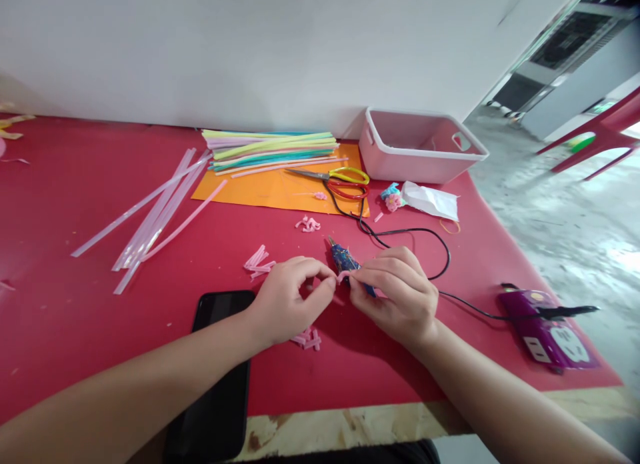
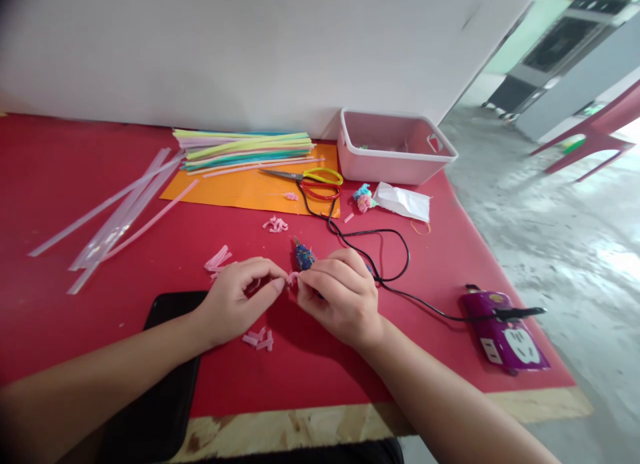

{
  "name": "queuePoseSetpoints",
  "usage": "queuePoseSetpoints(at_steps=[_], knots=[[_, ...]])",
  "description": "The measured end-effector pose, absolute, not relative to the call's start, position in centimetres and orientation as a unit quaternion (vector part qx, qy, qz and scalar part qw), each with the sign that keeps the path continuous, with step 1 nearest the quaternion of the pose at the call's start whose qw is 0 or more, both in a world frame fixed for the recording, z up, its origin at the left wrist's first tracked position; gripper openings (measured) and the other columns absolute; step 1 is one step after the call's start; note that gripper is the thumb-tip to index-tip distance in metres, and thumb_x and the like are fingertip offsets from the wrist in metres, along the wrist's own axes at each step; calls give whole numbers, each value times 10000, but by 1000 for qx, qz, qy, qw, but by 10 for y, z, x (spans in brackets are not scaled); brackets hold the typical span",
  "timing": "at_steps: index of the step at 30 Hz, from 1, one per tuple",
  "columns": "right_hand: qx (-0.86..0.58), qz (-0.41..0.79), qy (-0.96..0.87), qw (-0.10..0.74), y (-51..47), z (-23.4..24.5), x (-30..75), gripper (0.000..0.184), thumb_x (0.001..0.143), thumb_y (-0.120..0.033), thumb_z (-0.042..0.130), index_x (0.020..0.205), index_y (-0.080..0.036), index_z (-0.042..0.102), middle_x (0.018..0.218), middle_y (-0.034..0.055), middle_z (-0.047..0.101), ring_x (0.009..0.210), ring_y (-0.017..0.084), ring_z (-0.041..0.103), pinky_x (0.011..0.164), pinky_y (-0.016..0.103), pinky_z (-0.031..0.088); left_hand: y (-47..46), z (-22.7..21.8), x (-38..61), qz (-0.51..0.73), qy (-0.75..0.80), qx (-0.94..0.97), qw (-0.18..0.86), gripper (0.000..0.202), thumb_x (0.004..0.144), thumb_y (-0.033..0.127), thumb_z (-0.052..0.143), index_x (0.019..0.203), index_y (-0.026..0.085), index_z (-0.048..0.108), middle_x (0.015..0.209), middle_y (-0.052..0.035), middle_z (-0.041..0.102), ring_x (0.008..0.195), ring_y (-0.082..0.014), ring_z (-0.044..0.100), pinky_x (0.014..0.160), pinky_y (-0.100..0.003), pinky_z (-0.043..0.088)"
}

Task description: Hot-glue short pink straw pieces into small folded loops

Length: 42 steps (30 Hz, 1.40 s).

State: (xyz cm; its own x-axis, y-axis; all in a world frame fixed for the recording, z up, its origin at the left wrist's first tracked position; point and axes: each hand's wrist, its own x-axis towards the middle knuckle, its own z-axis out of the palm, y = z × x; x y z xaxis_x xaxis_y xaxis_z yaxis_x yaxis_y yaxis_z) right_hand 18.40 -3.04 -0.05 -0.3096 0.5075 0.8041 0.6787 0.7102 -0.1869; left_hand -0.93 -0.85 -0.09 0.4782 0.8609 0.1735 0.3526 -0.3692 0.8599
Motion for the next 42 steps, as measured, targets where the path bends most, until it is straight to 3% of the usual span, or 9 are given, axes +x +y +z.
queuePoseSetpoints(at_steps=[9, 18, 31, 35, 37, 40, 42], knots=[[-367, -98, -807, 451, -28, -4, 186, 238, 743, -25, 746, 838, -220, 648, 690, -2, 709, 615, 134, 591, 665, 308, 545, -8, -3, -7, 328, 382, 768, 396, 224, 912, 225, 590, 764, 139, 733, 689, -15, 706, 591, -97, 545, 585, -222, 401], [-380, -75, -804, 451, -29, -6, 184, 193, 779, -50, 707, 839, -219, 636, 698, 7, 696, 651, 146, 588, 660, 308, 539, -6, -3, -8, 331, 384, 766, 395, 191, 869, 183, 588, 703, 138, 672, 602, 26, 592, 527, -77, 468, 539, -207, 367], [-387, -47, -815, 428, -28, -4, 188, 159, 813, -77, 686, 903, -203, 651, 775, 32, 713, 701, 163, 612, 700, 333, 537, -5, 0, -8, 317, 403, 742, 432, 196, 864, 219, 575, 691, 152, 640, 577, 39, 559, 507, -77, 429, 507, -204, 340], [-434, 8, -844, 317, -21, 12, 215, 119, 878, -196, 659, 997, -189, 656, 920, 69, 720, 844, 199, 658, 793, 368, 546, -4, 1, -9, 307, 411, 726, 458, 219, 876, 245, 556, 718, 143, 667, 637, 4, 652, 503, -81, 467, 499, -206, 357], [-472, 44, -842, 257, -20, 21, 231, 212, 893, -230, 624, 1099, -181, 640, 1063, 102, 704, 982, 236, 663, 871, 406, 546, -3, 1, -9, 304, 416, 718, 469, 225, 879, 248, 545, 722, 141, 666, 656, -7, 669, 508, -84, 489, 498, -206, 368], [-492, 79, -849, 175, -23, 25, 247, 402, 802, -156, 595, 1203, -170, 596, 1205, 130, 664, 1121, 293, 634, 934, 461, 540, -3, 2, -10, 305, 422, 704, 483, 248, 891, 278, 534, 718, 142, 649, 668, -16, 667, 532, -96, 528, 505, -207, 393], [-497, 86, -852, 142, -26, 21, 250, 461, 740, -108, 570, 1195, -167, 600, 1174, 130, 671, 1117, 312, 633, 941, 486, 538, -2, 2, -10, 309, 426, 695, 491, 266, 901, 301, 524, 724, 143, 643, 686, -23, 671, 561, -107, 553, 522, -211, 416]])
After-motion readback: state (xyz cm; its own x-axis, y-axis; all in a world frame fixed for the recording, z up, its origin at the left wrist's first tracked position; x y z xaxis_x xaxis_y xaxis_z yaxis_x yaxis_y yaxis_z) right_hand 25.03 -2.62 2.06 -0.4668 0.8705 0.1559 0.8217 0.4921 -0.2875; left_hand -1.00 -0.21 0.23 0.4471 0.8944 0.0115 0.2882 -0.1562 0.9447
